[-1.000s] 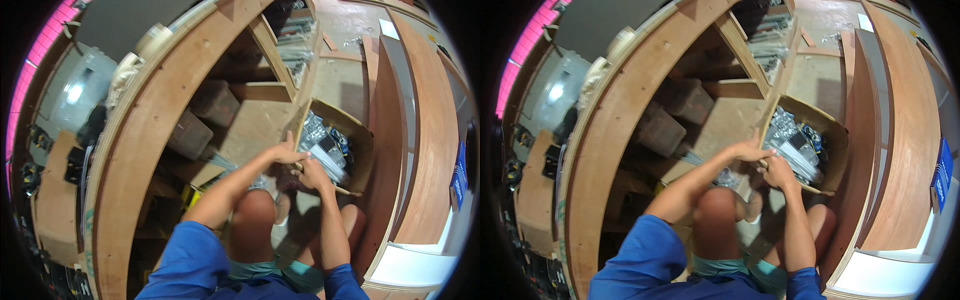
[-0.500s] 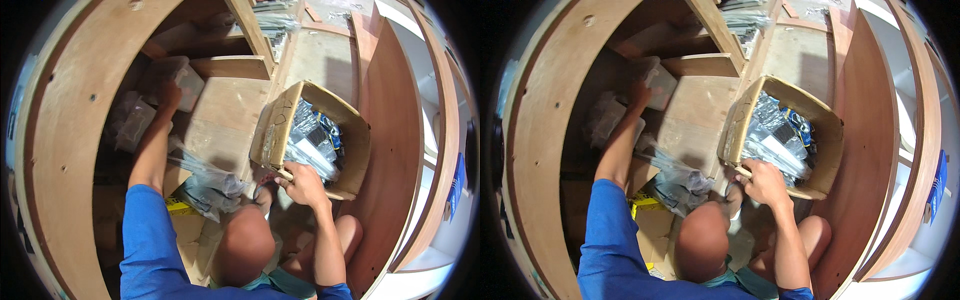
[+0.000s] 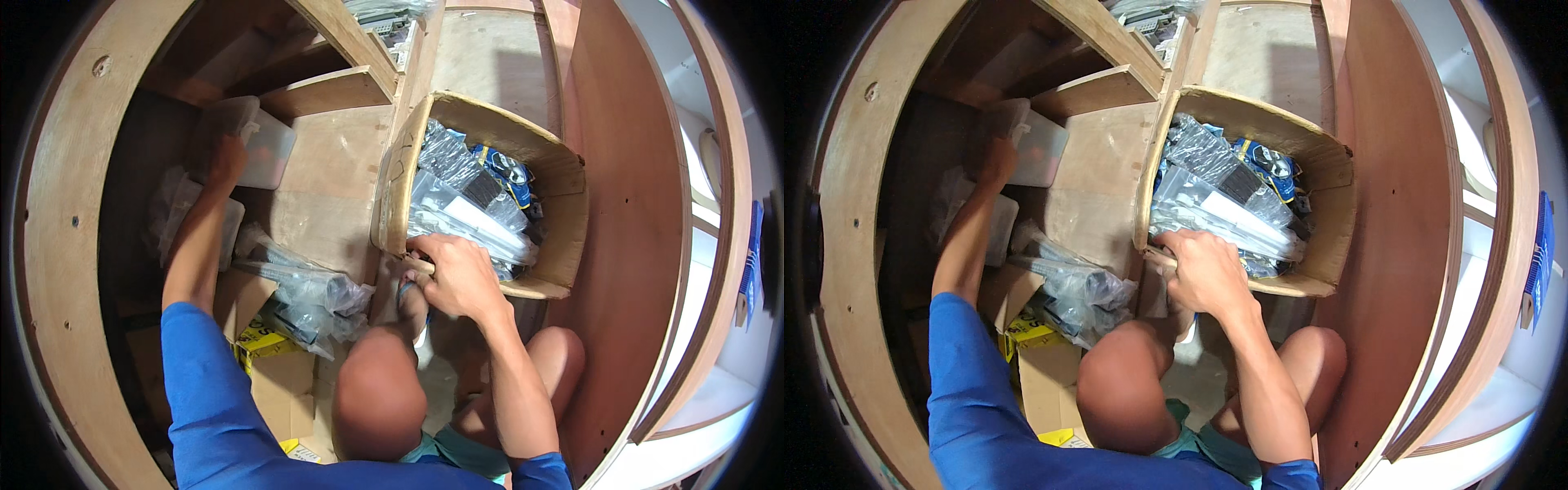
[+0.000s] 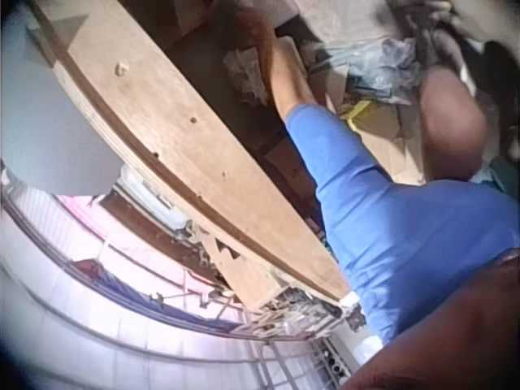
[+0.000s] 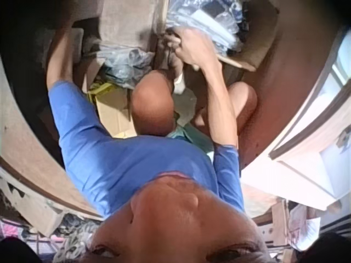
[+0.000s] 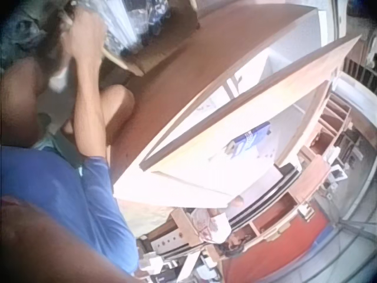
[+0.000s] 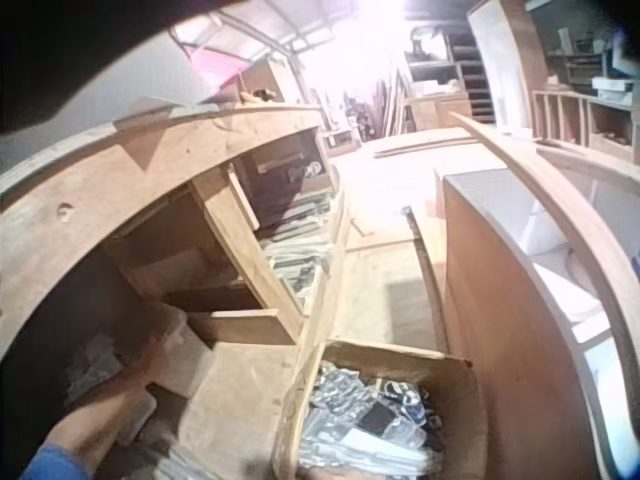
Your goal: The person handles thin wooden strips and curved wooden pieces, applying tape to the edges and assembling them into a circular shape. They then search through a storage container for additional parts.
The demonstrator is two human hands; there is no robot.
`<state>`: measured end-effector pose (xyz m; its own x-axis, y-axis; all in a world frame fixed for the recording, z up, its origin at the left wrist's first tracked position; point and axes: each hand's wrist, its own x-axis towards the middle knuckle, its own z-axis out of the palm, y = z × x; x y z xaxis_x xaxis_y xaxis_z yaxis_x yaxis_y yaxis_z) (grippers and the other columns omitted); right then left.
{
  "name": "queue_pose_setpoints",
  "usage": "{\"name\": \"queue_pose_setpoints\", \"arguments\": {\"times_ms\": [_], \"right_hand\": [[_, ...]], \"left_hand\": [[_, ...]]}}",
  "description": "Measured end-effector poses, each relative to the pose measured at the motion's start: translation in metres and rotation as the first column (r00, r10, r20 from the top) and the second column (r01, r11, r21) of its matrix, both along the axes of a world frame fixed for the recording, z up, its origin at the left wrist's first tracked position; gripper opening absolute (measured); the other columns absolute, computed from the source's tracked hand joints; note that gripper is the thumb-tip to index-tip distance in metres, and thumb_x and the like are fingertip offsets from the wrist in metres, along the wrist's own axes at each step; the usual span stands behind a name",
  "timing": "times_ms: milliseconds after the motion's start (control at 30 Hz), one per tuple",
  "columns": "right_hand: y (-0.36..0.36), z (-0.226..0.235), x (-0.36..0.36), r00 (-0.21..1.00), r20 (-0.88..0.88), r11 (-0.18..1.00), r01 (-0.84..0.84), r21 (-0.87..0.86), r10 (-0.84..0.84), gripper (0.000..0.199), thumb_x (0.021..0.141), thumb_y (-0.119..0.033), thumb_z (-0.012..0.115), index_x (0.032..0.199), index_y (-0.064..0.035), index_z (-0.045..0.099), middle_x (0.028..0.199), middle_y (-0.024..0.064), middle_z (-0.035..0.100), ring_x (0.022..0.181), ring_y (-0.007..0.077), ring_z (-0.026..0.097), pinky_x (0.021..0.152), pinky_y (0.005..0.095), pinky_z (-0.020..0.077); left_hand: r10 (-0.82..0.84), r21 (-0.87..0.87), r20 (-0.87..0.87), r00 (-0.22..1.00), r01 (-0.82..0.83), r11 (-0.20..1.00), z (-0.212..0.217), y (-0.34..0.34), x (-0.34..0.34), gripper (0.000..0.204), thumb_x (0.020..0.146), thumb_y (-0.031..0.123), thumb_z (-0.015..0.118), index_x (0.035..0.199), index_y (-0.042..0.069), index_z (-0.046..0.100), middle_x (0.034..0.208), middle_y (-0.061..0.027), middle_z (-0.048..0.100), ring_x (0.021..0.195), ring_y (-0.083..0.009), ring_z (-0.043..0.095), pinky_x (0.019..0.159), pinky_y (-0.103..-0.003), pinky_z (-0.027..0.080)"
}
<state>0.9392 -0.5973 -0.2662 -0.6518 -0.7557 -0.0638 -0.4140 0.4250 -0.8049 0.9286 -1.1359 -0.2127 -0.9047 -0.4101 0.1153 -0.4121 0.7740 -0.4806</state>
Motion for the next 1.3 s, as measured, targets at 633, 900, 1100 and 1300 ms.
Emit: {"name": "queue_pose_setpoints", "arguments": {"times_ms": [633,900,1100,1300], "right_hand": [[-0.002,0.005,0.01,0.996,-0.01,0.978,-0.092,-0.186,0.091,0.031,0.082,-0.016,0.078,0.111,-0.0063,0.072,0.101,0.0196,0.07,0.099,0.0437,0.066,0.084,0.0516,0.0511],[-0.006,0.009,0.014,0.994,0.018,0.985,-0.109,-0.134,0.112,0.028,0.085,-0.017,0.078,0.105,-0.003,0.065,0.097,0.0216,0.066,0.095,0.0459,0.063,0.081,0.0531,0.0477],[-0.002,0.004,0.009,0.989,0.001,0.974,-0.145,-0.173,0.147,0.029,0.086,-0.019,0.077,0.106,-0.0023,0.064,0.097,0.022,0.066,0.094,0.046,0.063,0.081,0.0529,0.0477],[-0.002,-0.001,0.007,0.987,-0.017,0.971,-0.158,-0.179,0.157,0.029,0.086,-0.02,0.076,0.106,-0.0026,0.065,0.097,0.0223,0.066,0.095,0.0458,0.063,0.082,0.053,0.0481]], "left_hand": [[-0.28,0.118,-0.528,0.802,0.395,0.911,-0.003,0.242,0.131,0.029,0.087,0.009,0.074,0.113,0.0,0.064,0.11,-0.0159,0.06,0.101,-0.0374,0.057,0.087,-0.048,0.049],[-0.276,0.094,-0.441,0.854,0.35,0.932,-0.011,0.241,0.113,0.018,0.087,0.01,0.071,0.1,0.004,0.061,0.097,-0.015,0.053,0.094,-0.0338,0.053,0.082,-0.048,0.044],[-0.542,0.218,-0.222,0.811,0.583,0.783,-0.011,0.251,0.142,0.019,0.086,0.015,0.071,0.102,0.006,0.065,0.106,-0.0126,0.058,0.101,-0.0312,0.055,0.084,-0.043,0.044],[-0.251,0.275,-0.438,0.863,0.394,0.877,0.039,0.23,0.119,0.051,0.08,0.021,0.083,0.12,-0.002,0.06,0.118,-0.0184,0.058,0.113,-0.0378,0.055,0.098,-0.047,0.046]]}}
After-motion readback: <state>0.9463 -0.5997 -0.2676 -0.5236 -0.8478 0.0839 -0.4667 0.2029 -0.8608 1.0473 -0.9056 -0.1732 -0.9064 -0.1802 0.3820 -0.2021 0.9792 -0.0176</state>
